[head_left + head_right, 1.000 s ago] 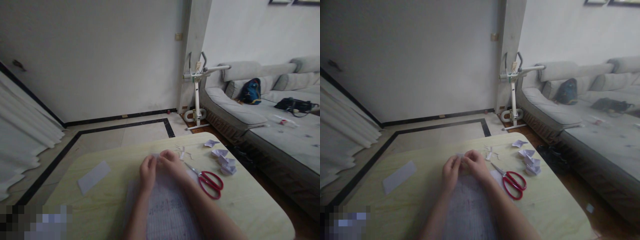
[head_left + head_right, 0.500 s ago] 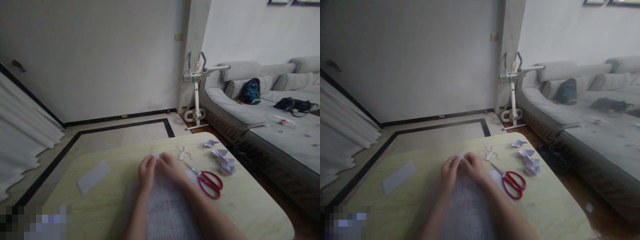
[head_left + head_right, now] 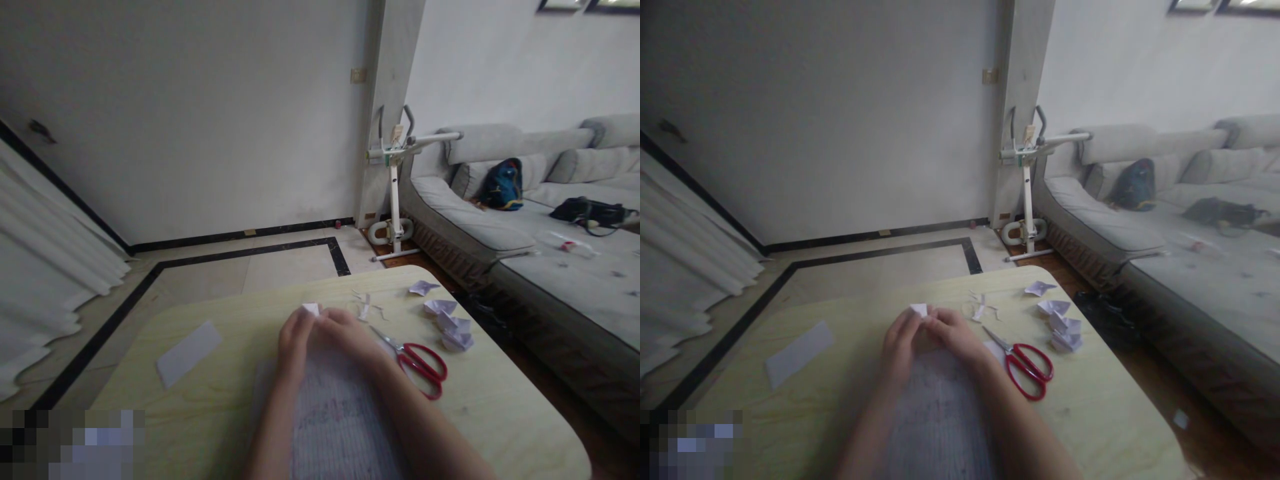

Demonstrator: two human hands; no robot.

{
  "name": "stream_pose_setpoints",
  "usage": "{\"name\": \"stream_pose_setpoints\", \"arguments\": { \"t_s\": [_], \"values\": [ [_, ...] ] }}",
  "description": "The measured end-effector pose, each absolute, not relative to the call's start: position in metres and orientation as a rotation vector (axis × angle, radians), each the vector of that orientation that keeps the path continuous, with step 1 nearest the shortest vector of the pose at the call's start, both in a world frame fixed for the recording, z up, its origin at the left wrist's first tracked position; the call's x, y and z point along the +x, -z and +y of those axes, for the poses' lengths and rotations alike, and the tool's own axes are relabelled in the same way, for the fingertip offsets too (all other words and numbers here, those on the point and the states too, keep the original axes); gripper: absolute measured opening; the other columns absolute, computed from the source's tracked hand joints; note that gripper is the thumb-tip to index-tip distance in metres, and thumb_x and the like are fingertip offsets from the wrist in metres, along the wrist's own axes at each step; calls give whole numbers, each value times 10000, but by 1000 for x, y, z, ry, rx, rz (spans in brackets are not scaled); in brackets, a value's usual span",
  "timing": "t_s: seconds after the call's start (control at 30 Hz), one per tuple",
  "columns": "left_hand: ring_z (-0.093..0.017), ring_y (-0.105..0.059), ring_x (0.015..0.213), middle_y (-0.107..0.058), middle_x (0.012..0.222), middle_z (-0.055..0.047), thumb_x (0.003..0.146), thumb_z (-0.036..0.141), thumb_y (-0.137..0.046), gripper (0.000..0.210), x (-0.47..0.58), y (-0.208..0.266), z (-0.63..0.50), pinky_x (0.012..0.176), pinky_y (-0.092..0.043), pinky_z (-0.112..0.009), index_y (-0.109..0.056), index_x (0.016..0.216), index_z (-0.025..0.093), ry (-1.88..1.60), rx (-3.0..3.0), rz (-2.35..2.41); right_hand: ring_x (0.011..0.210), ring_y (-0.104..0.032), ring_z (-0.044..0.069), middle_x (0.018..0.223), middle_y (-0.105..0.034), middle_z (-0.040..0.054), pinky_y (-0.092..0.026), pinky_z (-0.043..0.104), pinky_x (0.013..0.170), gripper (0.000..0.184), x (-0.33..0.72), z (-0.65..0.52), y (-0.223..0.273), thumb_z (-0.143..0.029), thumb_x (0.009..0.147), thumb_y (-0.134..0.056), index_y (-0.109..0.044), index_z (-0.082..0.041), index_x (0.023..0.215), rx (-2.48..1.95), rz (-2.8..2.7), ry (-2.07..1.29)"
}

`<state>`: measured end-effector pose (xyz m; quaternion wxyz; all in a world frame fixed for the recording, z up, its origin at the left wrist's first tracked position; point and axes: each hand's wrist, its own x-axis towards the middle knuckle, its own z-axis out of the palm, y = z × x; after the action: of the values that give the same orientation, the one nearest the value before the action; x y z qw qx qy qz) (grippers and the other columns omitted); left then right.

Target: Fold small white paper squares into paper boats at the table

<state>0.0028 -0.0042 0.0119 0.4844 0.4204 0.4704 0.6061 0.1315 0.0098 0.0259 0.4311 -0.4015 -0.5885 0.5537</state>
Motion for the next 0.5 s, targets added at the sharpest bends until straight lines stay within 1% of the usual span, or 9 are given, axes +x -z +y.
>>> {"name": "stream_pose_setpoints", "arguments": {
  "t_s": [0.07, 0.13, 0.23, 0.33, 0.5],
  "values": [
    [-209, -628, 923, -692, 977, -96, 741, 386, -623, 334, 2, -9, -2, 833, -464, -319, -680, 955, 135, -1524, 956, 1138, 534, -441, 96, 593, -486, -35, -352, 201, 504, 266, 130, 11, -23, -406, 801, -567, -547, -166, 688, -971, -1398, -1438],
    [-195, -633, 888, -691, 962, -93, 712, 388, -651, 340, 1, -5, 0, 782, -480, -295, -682, 939, 137, -1569, 891, 1138, 530, -420, 90, 605, -467, -47, -331, 198, 493, 228, 128, 13, -22, -378, 778, -598, -514, -178, 707, -954, -1299, -1414],
    [-178, -637, 836, -693, 942, -86, 679, 374, -687, 363, 0, -3, 1, 742, -487, -276, -681, 954, 136, -1540, 877, 1131, 553, -439, 89, 629, -480, -50, -337, 200, 510, 218, 128, 15, -21, -339, 735, -649, -497, -184, 722, -904, -1228, -1406],
    [-177, -642, 797, -698, 926, -85, 658, 367, -706, 379, 1, -4, 1, 717, -489, -269, -690, 956, 133, -1453, 921, 1135, 599, -489, 99, 668, -525, -37, -374, 214, 563, 213, 129, 16, -21, -330, 720, -668, -522, -180, 759, -837, -1220, -1455],
    [-216, -648, 831, -710, 905, -97, 609, 362, -737, 387, 2, -8, 0, 737, -493, -291, -708, 910, 120, -1451, 882, 1135, 645, -537, 116, 692, -566, -25, -410, 235, 621, 220, 130, 18, -18, -324, 712, -688, -588, -181, 846, -870, -1263, -1456]
  ]
}}
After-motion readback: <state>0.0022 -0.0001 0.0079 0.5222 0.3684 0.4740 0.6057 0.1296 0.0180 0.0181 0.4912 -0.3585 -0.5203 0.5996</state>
